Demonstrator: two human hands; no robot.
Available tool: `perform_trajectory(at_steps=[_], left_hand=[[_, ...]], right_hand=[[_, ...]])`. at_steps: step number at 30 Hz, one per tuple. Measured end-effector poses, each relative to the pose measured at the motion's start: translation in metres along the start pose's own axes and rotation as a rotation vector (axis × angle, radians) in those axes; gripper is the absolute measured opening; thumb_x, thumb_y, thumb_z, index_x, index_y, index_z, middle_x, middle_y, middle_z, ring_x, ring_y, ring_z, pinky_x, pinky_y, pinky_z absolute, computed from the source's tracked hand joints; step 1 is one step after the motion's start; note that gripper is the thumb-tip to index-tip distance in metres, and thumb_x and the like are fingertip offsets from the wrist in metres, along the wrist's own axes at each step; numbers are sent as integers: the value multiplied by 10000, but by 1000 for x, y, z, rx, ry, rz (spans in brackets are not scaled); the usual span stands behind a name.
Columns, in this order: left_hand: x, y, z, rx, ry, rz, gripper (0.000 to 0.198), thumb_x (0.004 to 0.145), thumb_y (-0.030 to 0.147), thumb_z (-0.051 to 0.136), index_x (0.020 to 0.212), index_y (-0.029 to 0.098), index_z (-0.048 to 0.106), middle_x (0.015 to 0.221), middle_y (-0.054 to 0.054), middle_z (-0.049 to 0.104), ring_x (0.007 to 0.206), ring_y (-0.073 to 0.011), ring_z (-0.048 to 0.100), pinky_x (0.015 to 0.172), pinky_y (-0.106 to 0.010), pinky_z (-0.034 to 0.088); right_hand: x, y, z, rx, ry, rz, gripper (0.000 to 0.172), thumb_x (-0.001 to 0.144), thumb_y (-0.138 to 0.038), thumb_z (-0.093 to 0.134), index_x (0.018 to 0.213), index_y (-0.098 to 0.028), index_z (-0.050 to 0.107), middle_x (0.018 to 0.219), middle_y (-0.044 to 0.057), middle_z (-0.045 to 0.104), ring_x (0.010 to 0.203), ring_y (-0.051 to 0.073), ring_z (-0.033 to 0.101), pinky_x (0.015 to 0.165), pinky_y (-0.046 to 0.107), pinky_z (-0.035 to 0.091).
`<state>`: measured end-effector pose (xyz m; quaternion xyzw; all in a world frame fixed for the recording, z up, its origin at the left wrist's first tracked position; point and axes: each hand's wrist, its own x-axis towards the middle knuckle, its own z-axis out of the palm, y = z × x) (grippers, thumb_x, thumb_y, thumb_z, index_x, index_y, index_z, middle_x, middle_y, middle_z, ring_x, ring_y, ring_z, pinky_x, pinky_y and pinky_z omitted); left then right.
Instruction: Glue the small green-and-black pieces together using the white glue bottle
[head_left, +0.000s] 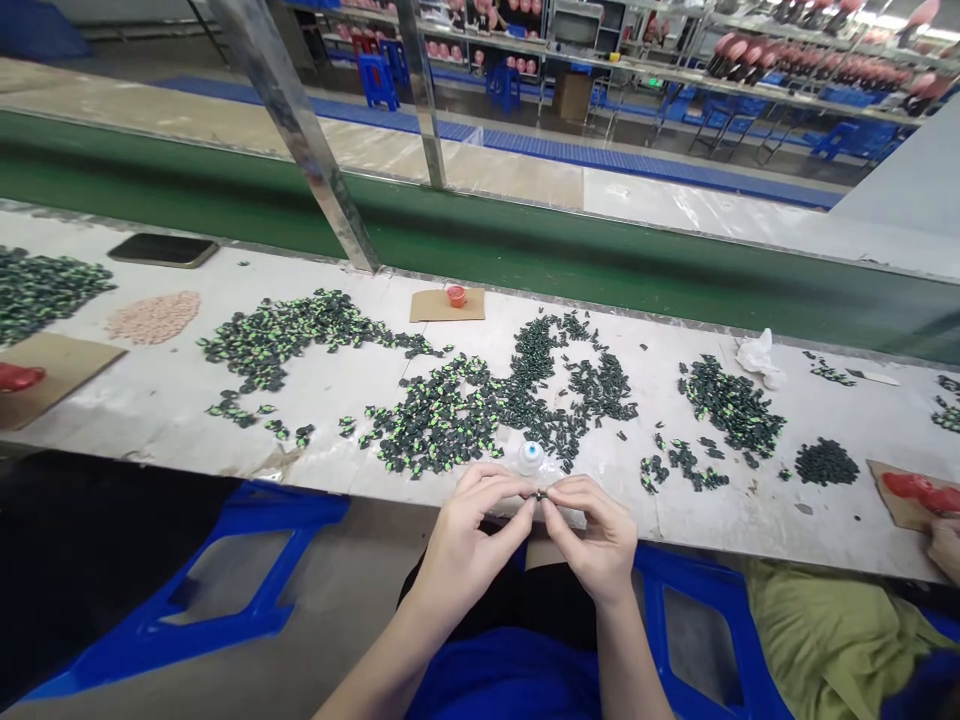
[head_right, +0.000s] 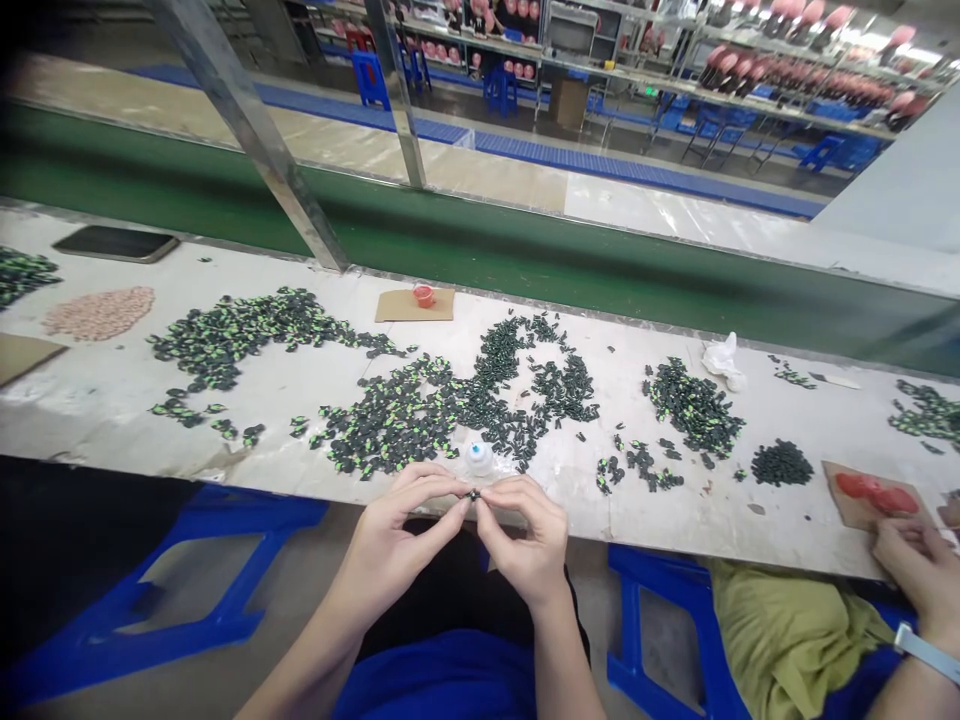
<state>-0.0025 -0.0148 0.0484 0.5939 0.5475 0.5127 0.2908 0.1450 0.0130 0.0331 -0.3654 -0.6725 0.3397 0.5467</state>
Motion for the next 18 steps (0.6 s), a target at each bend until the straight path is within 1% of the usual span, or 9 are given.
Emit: perform_trajectory(at_steps=[3,5,7,12,14,16,18], left_hand=[[1,1,0,16,-25,16,106,786,163,629,847,191,711,813,-67,682,826,-191,624,714,-305,557],[1,3,0,28,-26,26,105,785,155,625,841,192,706,808,-66,680,822,-191,622,707,-302,555],[1,4,0,41,-31,32,111,783,147,621,840,195,703,804,-65,680,824,-194,619,694,-299,553],[0,2,4,76,-20,73,124,788,132,612,854,196,694,795,-63,689,844,-201,615,696,-302,550],[0,0,7,90,-9,114,122,802,147,606,871,198,691,794,-62,695,838,-202,616,716,-320,549],[-2,-3,9,107,-8,147,125,822,170,597,905,200,685,816,-66,700,841,-201,622,735,-332,545],[-4,-6,9,136,-17,146,168,832,194,601,987,203,666,843,-64,707,867,-202,630,769,-340,535]], right_hand=[[-1,3,-2,22,5,84,170,735,-101,664,857,-218,683,704,18,696,628,155,655,594,289,553],[-4,6,0,38,31,162,202,714,-126,679,897,-210,664,693,11,691,612,147,660,609,278,564],[-6,9,2,56,60,214,208,697,-147,690,890,-206,641,669,2,680,606,146,662,621,271,569],[-7,10,7,102,121,240,201,684,-163,692,864,-211,614,637,-13,646,587,133,638,589,248,560],[-4,9,6,98,101,246,172,697,-179,683,859,-206,634,644,-1,651,583,135,633,588,258,561],[-2,8,2,85,41,232,118,721,-192,662,838,-200,663,670,19,666,585,140,630,575,265,555],[-1,9,-7,58,-19,205,75,742,-202,647,804,-200,687,688,32,675,597,147,627,559,270,544]])
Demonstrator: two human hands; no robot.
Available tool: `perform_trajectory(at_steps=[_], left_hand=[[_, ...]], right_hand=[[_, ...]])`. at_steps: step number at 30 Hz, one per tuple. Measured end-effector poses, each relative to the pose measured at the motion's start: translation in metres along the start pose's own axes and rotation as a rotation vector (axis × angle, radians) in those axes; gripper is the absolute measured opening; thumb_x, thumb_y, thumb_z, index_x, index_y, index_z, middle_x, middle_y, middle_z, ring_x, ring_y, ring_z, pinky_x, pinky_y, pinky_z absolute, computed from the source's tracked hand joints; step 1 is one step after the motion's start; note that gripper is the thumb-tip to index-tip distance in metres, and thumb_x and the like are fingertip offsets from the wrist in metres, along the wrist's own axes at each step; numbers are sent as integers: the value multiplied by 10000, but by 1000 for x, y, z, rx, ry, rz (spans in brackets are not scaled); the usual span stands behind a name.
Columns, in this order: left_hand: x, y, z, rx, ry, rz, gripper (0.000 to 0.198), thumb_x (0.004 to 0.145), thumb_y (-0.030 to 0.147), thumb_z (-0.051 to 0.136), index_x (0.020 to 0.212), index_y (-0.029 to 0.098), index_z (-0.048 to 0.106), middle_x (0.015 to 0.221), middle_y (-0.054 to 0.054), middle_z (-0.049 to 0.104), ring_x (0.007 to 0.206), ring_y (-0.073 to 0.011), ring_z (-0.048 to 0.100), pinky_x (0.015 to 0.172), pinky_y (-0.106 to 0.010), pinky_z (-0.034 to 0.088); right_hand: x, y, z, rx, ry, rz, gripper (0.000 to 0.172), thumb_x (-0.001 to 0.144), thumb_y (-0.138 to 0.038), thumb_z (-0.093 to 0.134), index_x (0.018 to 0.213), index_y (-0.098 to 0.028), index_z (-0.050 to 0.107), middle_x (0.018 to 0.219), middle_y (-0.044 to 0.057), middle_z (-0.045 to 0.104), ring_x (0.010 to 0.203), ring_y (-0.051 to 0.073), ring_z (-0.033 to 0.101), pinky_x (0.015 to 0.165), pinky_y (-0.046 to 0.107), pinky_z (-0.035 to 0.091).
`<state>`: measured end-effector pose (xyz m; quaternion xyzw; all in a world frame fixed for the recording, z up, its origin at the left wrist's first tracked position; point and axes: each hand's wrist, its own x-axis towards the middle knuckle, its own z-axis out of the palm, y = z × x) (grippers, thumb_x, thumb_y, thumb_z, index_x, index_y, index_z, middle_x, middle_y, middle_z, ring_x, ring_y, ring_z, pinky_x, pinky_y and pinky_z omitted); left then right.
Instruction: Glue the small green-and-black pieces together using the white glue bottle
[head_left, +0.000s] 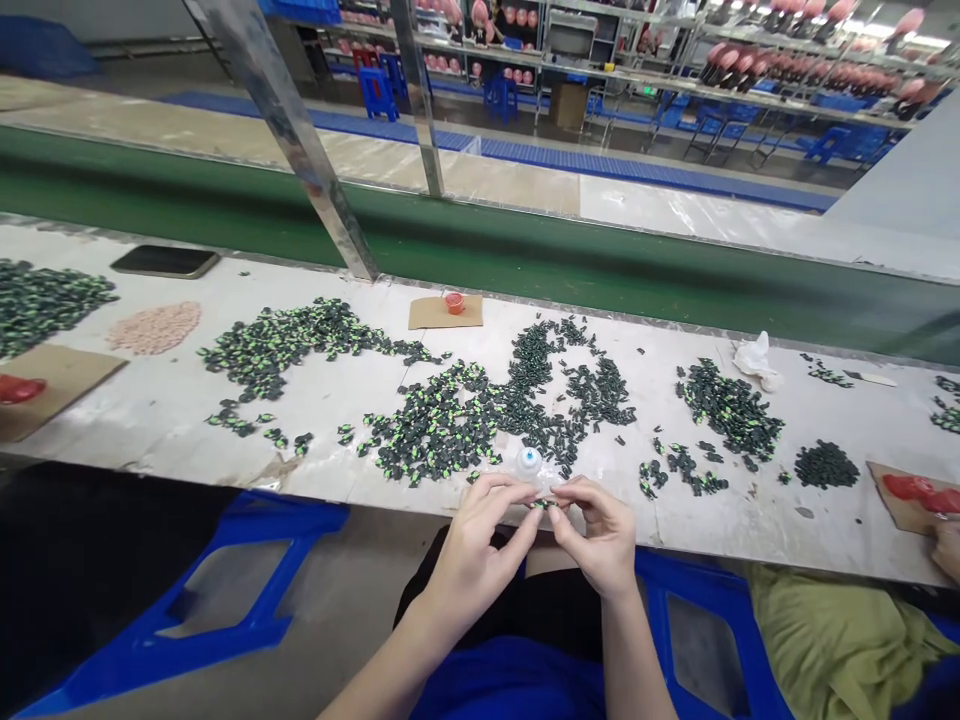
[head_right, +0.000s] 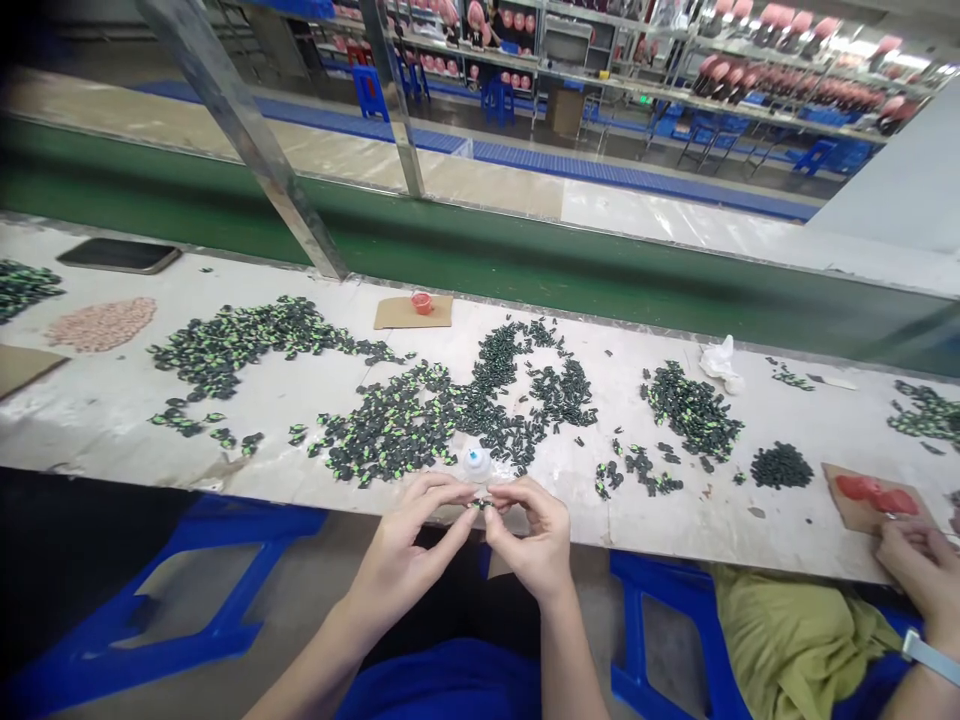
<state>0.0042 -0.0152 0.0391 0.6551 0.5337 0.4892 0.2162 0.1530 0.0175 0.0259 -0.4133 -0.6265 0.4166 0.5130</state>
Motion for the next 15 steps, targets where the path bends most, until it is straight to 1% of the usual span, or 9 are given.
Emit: perform_trajectory(at_steps=[1,3,4,5,7,9,10,12,15], left_hand=[[-2,-2,-1,20,0,-10,208,832,207,609,1036,205,648,857,-61,711,887,-204,633,791,-344,528],[-5,-9,-8,72,26,-33,280,829,235,624,1108,211,613,878,-52,716,923,-207,631,836,-355,510],[-6,-14,-12,104,58,-45,280,832,245,620,1110,213,609,893,-51,714,934,-209,629,845,-357,503],[-7,-20,-17,143,94,-61,256,838,255,611,1090,214,617,900,-50,712,933,-208,626,843,-356,499],[-7,-33,-27,229,161,-110,170,856,278,582,998,215,649,912,-57,703,927,-209,617,834,-356,492],[-5,-46,-33,318,199,-132,160,861,306,568,948,221,672,910,-62,707,915,-225,606,816,-371,482],[-4,-52,-35,353,202,-124,164,861,307,564,945,224,678,908,-63,711,924,-236,598,822,-385,472],[0,-60,-33,393,178,-94,164,859,298,563,945,229,685,914,-64,721,954,-257,579,840,-410,449],[7,-65,-22,407,106,-42,154,862,255,558,935,235,692,924,-63,726,977,-273,560,825,-419,428]], right_hand=[[0,2,-6,-25,-3,-3,70,749,-213,646,797,-202,696,693,35,678,609,153,628,560,277,541],[1,10,-24,-95,94,29,82,755,-254,659,800,-203,705,707,41,686,642,171,638,587,300,543],[2,14,-35,-142,188,74,122,753,-284,668,830,-197,707,742,51,697,668,184,648,616,322,549],[4,19,-46,-206,335,125,167,750,-318,677,849,-186,703,773,65,702,689,195,653,651,348,552],[8,27,-68,-367,564,179,281,747,-392,672,896,-155,701,878,113,702,768,233,654,714,412,545],[12,31,-83,-591,659,139,349,754,-432,663,948,-145,702,1065,160,658,1000,300,600,830,480,506],[14,31,-85,-685,666,87,373,759,-448,657,973,-146,700,1123,170,631,1088,324,549,882,512,474],[15,30,-80,-793,570,-29,403,770,-475,649,1030,-170,685,1182,158,595,1176,338,469,953,555,410],[14,28,-51,-781,263,-123,444,773,-509,651,1128,-242,633,1192,110,588,1215,337,412,986,597,361]])
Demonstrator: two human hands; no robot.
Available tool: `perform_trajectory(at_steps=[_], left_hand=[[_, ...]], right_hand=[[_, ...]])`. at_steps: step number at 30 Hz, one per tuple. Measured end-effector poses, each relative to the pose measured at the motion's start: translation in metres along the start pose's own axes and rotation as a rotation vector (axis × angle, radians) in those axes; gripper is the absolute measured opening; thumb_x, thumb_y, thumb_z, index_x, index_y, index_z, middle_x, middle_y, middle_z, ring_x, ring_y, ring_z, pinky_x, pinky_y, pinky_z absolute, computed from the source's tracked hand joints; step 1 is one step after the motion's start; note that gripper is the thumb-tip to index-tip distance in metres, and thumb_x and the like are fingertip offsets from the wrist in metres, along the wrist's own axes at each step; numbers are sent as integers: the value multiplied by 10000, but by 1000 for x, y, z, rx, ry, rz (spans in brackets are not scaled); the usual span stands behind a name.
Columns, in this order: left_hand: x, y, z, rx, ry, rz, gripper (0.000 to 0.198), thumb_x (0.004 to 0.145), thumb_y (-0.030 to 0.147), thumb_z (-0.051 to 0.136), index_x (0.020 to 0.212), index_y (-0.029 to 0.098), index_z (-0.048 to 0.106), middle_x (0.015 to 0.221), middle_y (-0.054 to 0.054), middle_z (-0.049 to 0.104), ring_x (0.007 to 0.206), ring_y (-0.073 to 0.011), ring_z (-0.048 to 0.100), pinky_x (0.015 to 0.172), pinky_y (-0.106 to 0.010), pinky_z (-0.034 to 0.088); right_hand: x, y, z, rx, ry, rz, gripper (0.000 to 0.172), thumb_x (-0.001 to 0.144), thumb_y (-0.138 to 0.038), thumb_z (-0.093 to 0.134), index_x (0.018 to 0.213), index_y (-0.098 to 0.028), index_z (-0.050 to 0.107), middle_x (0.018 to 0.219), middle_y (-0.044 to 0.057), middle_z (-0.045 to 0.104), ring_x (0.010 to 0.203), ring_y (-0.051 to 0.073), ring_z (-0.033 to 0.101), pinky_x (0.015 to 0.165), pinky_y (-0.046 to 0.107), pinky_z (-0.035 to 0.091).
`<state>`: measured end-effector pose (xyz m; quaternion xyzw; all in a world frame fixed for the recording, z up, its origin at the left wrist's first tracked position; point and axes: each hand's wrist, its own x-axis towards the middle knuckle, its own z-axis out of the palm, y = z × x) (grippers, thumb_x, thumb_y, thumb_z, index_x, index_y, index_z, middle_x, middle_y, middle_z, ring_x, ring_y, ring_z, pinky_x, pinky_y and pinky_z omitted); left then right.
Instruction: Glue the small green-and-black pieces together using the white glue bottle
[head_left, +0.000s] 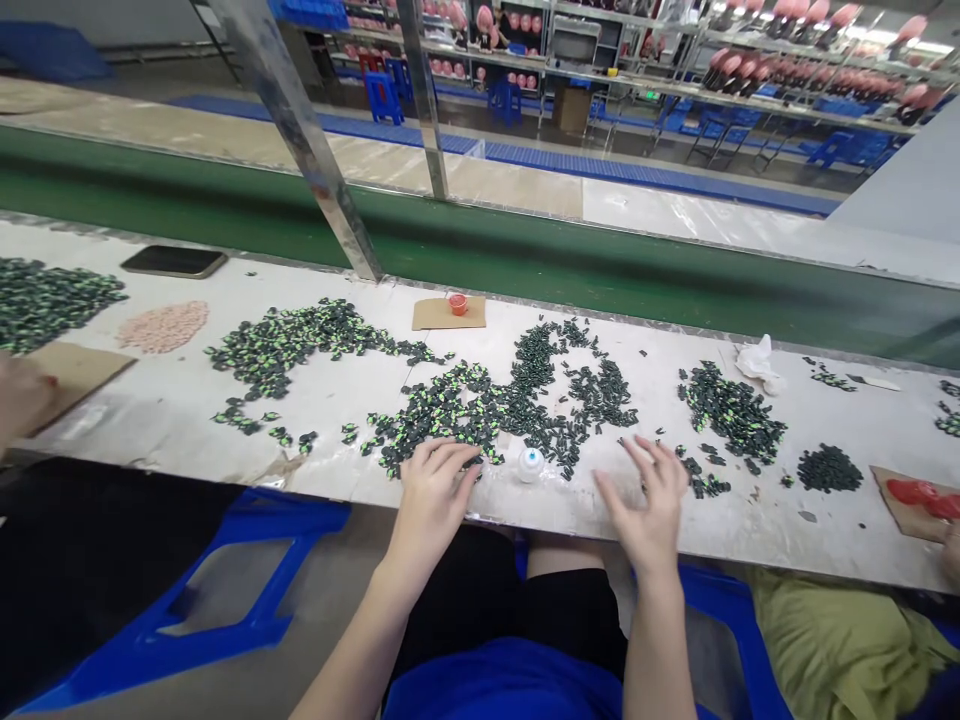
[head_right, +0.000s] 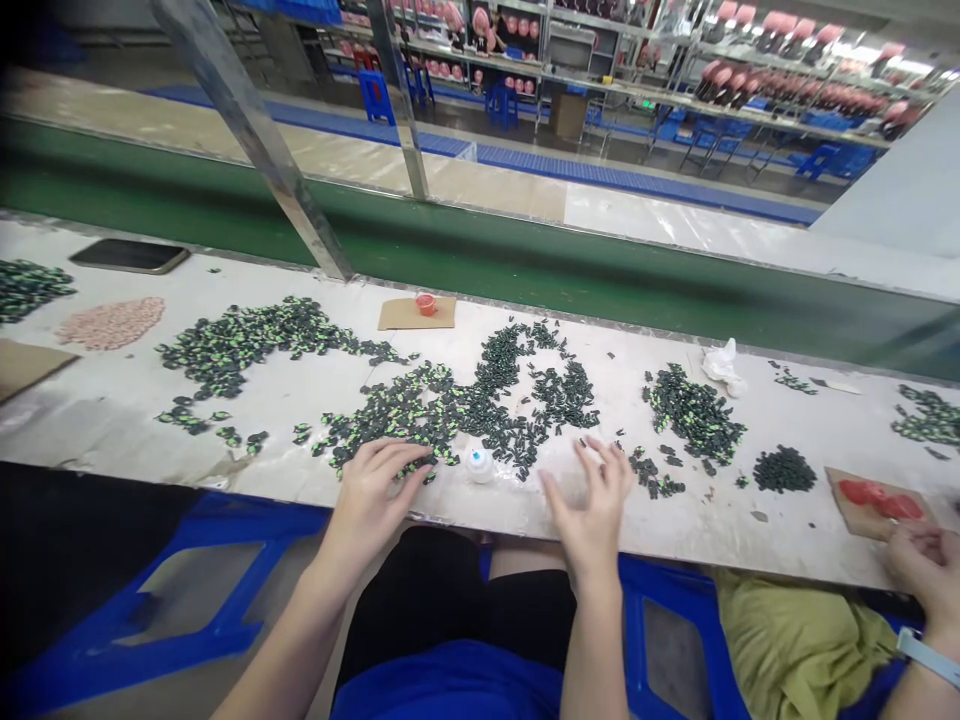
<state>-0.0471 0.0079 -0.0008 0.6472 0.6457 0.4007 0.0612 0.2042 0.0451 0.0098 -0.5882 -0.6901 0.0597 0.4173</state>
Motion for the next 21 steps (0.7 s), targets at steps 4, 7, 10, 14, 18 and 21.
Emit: perform_trajectory(at_steps=[4,7,10,14,18,21], left_hand=[[4,6,18,45,-30,53,151,854,190,563,883,239,704,934,-76,715,1007,-296,539,777,-418,408],[5,7,26,140,-55,72,172,845,138,561,854,230,706,990,-95,693,1053,-318,512,765,-428,393],[6,7,27,199,-101,94,195,840,95,551,853,222,698,1041,-105,673,1077,-324,498,766,-432,384],[5,12,22,179,-138,109,209,845,67,532,852,219,676,1061,-100,669,1094,-315,494,779,-427,374],[-2,22,22,89,-200,120,215,850,57,527,883,223,659,1009,-75,691,1076,-296,514,782,-413,362],[-7,28,26,62,-271,123,234,845,35,517,902,217,653,1003,-71,694,1100,-301,510,800,-415,350]], right_hand=[[-11,-25,33,71,-225,-118,532,737,-502,701,1201,-269,583,1258,111,542,1299,365,299,1013,602,336],[-13,-34,48,86,-305,-132,433,772,-452,685,1152,-263,602,1283,112,523,1322,367,274,1023,595,337],[-12,-39,52,135,-328,-116,272,801,-389,663,1029,-245,623,1316,112,515,1338,356,286,1035,588,336],[-14,-41,45,422,-351,-7,227,801,-329,655,971,-224,548,1262,119,589,1293,294,427,1009,506,409],[-21,-31,32,652,-317,271,275,742,-347,709,916,-219,539,893,48,694,829,208,668,756,343,528],[-23,-19,23,762,-173,349,319,673,-427,738,839,-196,592,720,13,650,623,171,614,573,277,486]])
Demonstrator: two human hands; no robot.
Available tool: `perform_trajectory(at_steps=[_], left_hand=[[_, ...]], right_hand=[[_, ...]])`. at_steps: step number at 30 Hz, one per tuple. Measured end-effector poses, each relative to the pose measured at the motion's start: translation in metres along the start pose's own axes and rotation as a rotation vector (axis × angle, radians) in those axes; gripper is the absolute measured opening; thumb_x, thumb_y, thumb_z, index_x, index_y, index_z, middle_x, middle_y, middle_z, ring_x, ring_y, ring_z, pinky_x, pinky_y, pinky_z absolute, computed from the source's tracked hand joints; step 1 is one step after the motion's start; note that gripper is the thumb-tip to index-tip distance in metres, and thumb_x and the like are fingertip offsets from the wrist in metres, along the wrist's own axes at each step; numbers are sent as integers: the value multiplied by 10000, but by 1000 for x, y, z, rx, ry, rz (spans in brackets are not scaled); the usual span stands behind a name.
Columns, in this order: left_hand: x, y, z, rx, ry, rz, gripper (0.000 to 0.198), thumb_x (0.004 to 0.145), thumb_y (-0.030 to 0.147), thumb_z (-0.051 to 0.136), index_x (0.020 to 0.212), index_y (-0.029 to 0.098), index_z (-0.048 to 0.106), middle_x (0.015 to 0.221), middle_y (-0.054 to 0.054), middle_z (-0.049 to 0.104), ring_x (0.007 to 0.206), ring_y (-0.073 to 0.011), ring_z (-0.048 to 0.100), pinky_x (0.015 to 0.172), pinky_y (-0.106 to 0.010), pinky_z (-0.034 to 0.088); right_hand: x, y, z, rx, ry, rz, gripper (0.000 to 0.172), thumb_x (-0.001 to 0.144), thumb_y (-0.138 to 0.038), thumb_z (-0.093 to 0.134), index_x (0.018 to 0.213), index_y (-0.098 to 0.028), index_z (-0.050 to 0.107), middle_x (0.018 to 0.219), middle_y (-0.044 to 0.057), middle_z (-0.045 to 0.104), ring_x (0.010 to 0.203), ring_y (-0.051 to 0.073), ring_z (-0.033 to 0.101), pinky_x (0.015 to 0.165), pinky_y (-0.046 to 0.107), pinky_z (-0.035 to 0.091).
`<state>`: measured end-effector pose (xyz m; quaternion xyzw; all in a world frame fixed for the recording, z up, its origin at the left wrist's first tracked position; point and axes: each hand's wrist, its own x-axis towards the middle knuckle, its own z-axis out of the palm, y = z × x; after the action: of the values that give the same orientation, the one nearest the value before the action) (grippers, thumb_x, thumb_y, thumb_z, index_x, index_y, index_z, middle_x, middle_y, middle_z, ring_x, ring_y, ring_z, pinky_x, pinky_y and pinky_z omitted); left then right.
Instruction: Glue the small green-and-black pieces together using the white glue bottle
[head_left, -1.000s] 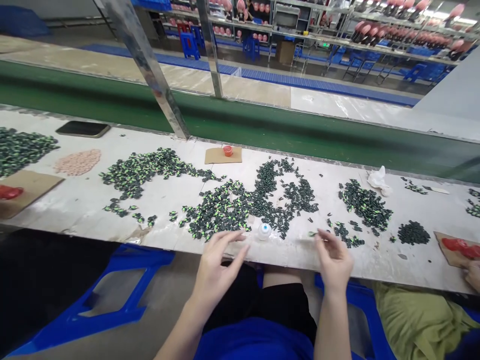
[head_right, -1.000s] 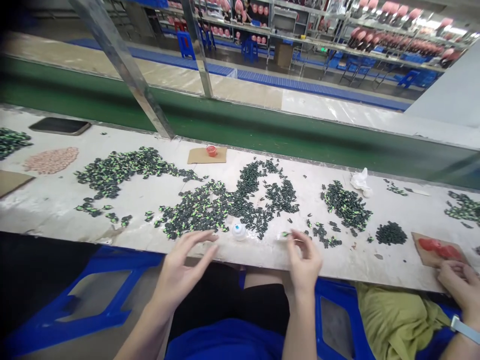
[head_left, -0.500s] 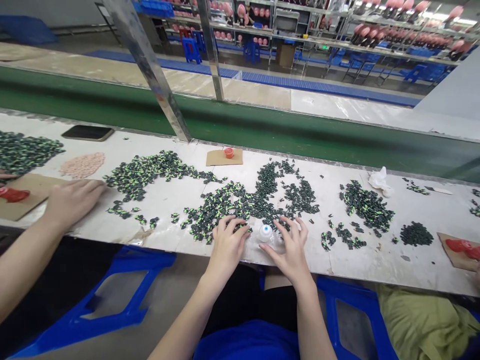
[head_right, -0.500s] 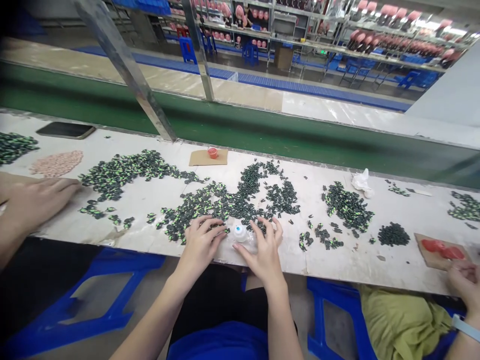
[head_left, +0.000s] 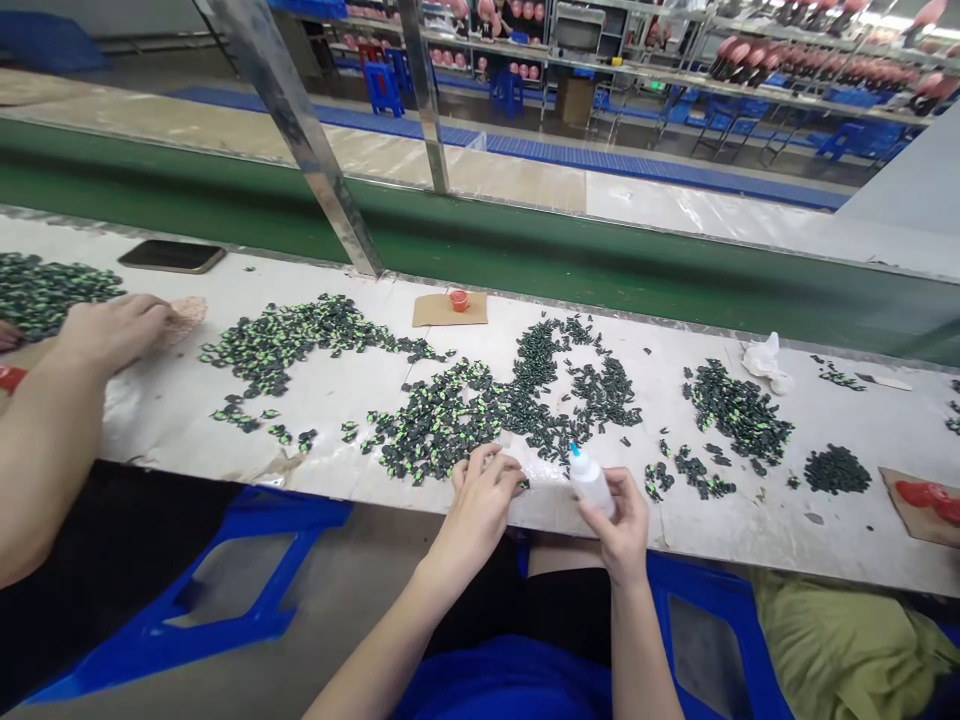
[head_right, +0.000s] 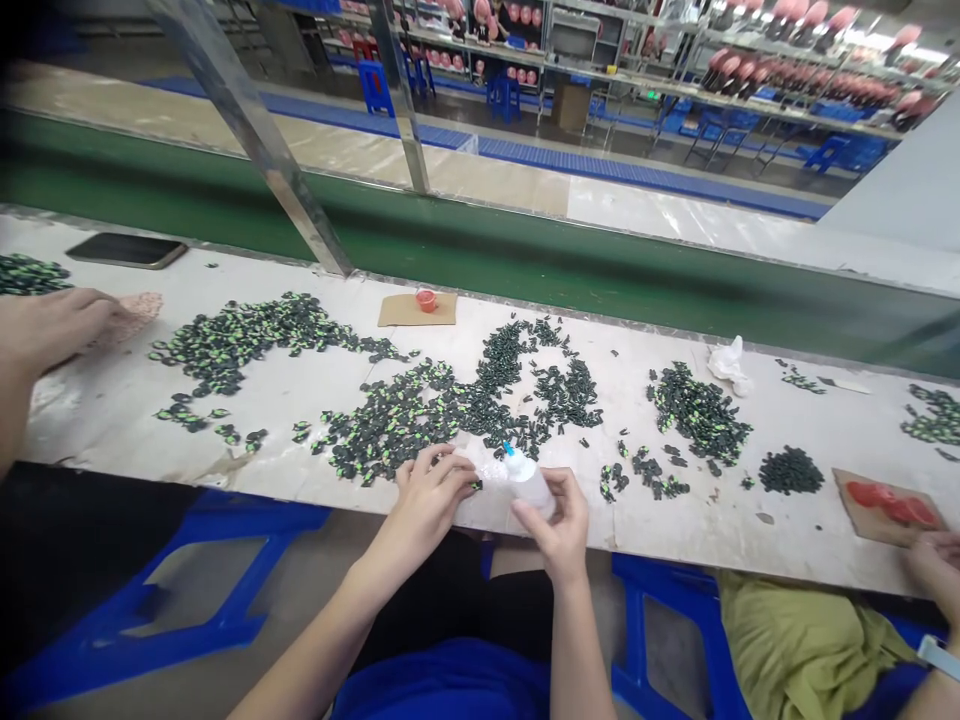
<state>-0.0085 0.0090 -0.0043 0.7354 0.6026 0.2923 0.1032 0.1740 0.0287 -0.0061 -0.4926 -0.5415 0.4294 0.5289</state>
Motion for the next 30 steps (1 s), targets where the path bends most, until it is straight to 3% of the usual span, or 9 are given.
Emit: perform_trajectory(at_steps=[4,7,14,30], left_hand=[[1,2,2,-42,-63,-77,229,840,53,548,966,222,638,1000,-63,710,1117,-291,509,829,-417,338],[4,1,0,-110,-90,-143,212,831,90,587,983,232,627,932,-48,730,1091,-271,533,829,-400,339],[4,0,3,-164,-66,-238,235,807,119,640,1011,230,608,862,-19,749,1028,-242,580,845,-390,320],[7,0,0,-213,-94,-308,227,781,147,678,983,231,620,857,-9,759,1003,-237,608,854,-397,311]], right_hand=[[4,1,-8,237,153,3,379,644,-510,719,813,-180,640,693,22,639,598,167,592,529,266,459],[5,1,-2,209,217,70,345,731,-516,651,766,-173,633,657,20,626,561,148,570,505,253,445],[1,0,11,-167,208,22,312,756,-459,650,674,-168,575,574,-6,598,530,138,544,507,238,437],[3,3,13,-295,177,37,319,780,-465,611,651,-180,549,531,-31,564,496,127,498,489,229,389]])
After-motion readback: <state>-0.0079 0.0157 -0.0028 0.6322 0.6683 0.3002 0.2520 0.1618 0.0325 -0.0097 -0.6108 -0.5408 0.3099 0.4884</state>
